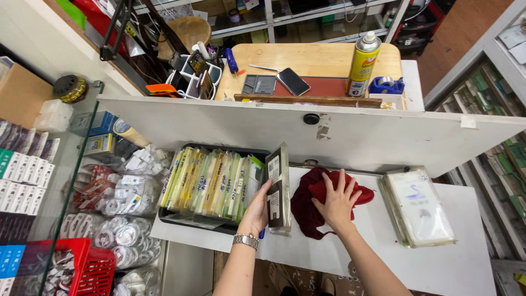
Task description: The person labels small packaged items with a blue marker and then wipes them with a red cloth. They handle each item one at a time, writing on the packaging and wiping the surface before placing the item into a black tray.
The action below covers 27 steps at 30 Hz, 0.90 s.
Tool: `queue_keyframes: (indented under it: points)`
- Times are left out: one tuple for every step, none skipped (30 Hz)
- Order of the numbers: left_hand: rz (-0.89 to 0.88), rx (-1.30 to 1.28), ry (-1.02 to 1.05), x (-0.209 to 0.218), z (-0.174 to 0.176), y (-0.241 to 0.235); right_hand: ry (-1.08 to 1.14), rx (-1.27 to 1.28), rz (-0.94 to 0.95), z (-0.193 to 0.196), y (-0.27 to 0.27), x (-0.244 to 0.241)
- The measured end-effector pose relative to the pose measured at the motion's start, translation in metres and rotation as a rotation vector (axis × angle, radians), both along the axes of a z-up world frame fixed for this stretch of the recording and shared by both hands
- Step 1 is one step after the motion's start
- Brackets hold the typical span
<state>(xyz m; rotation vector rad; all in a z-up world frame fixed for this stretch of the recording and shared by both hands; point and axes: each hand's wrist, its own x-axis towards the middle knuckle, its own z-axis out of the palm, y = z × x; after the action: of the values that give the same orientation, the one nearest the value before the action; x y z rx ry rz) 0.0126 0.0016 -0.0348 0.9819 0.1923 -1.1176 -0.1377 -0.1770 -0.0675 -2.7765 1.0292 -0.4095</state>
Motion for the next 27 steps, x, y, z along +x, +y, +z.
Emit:
queue_keyframes:
  points:
    - [-0.019,0.020,-0.030,-0.002,0.004,-0.005,0.024,0.056,-0.042,0.003,-0.009,-0.006]
    - [-0.038,0.039,-0.061,-0.004,0.008,-0.011,-0.019,0.244,-0.022,0.007,-0.019,-0.011]
    - [-0.055,0.061,-0.094,-0.007,0.011,-0.017,-0.065,0.434,0.001,0.009,-0.025,-0.014]
    - [-0.056,0.072,-0.080,-0.010,0.013,-0.023,-0.179,0.519,-0.053,0.014,-0.032,-0.018]
    - [-0.056,0.081,-0.067,-0.012,0.013,-0.027,-0.294,0.602,-0.106,0.022,-0.039,-0.022]
    - [-0.057,0.090,-0.054,-0.014,0.012,-0.032,-0.409,0.684,-0.157,0.033,-0.044,-0.025]
    - [-0.056,0.106,-0.067,-0.017,0.009,-0.038,-0.506,0.753,-0.132,0.046,-0.046,-0.030]
    - [-0.055,0.123,-0.080,-0.018,0.005,-0.044,-0.603,0.820,-0.106,0.060,-0.044,-0.033]
    - [-0.057,0.140,-0.092,-0.021,0.000,-0.049,-0.700,0.886,-0.081,0.075,-0.037,-0.037]
    - [-0.047,0.145,-0.099,-0.025,-0.006,-0.053,-0.724,0.882,0.042,0.089,-0.025,-0.040]
    - [-0.038,0.146,-0.110,-0.028,-0.012,-0.060,-0.746,0.871,0.168,0.102,-0.014,-0.042]
    - [-0.029,0.146,-0.121,-0.031,-0.017,-0.068,-0.668,0.836,0.284,0.113,0.000,-0.044]
    - [-0.041,0.089,-0.122,-0.036,-0.021,-0.074,-0.584,0.803,0.398,0.120,0.011,-0.043]
    - [-0.053,0.032,-0.123,-0.041,-0.025,-0.081,-0.587,0.794,0.377,0.126,0.015,-0.039]
    - [-0.059,-0.023,-0.126,-0.044,-0.026,-0.085,-0.590,0.788,0.363,0.128,0.017,-0.035]
    - [-0.091,-0.002,-0.153,-0.049,-0.025,-0.088,-0.594,0.781,0.348,0.127,0.015,-0.032]
    - [-0.117,0.022,-0.181,-0.052,-0.022,-0.089,-0.614,0.750,0.318,0.125,0.010,-0.026]
    - [-0.143,0.046,-0.209,-0.055,-0.017,-0.090,-0.635,0.718,0.288,0.121,-0.001,-0.020]
    - [-0.176,0.031,-0.186,-0.061,-0.012,-0.090,-0.651,0.687,0.253,0.117,-0.012,-0.019]
    - [-0.208,0.017,-0.162,-0.067,-0.006,-0.089,-0.696,0.684,0.185,0.111,-0.019,-0.019]
    - [-0.237,0.002,-0.142,-0.070,0.001,-0.088,-0.742,0.680,0.122,0.108,-0.027,-0.016]
    - [-0.271,-0.012,-0.138,-0.074,0.008,-0.086,-0.788,0.677,0.058,0.106,-0.036,-0.015]
    - [-0.303,-0.026,-0.134,-0.078,0.014,-0.082,-0.845,0.775,-0.016,0.106,-0.045,-0.015]
    - [-0.334,-0.040,-0.130,-0.079,0.019,-0.080,-0.898,0.873,-0.091,0.107,-0.054,-0.015]
    - [-0.313,-0.015,-0.155,-0.081,0.022,-0.076,-0.944,0.975,-0.172,0.107,-0.057,-0.019]
    - [-0.293,0.011,-0.180,-0.082,0.024,-0.072,-0.991,1.080,-0.209,0.107,-0.056,-0.022]
    - [-0.275,0.032,-0.209,-0.080,0.026,-0.071,-1.042,1.179,-0.245,0.108,-0.056,-0.023]
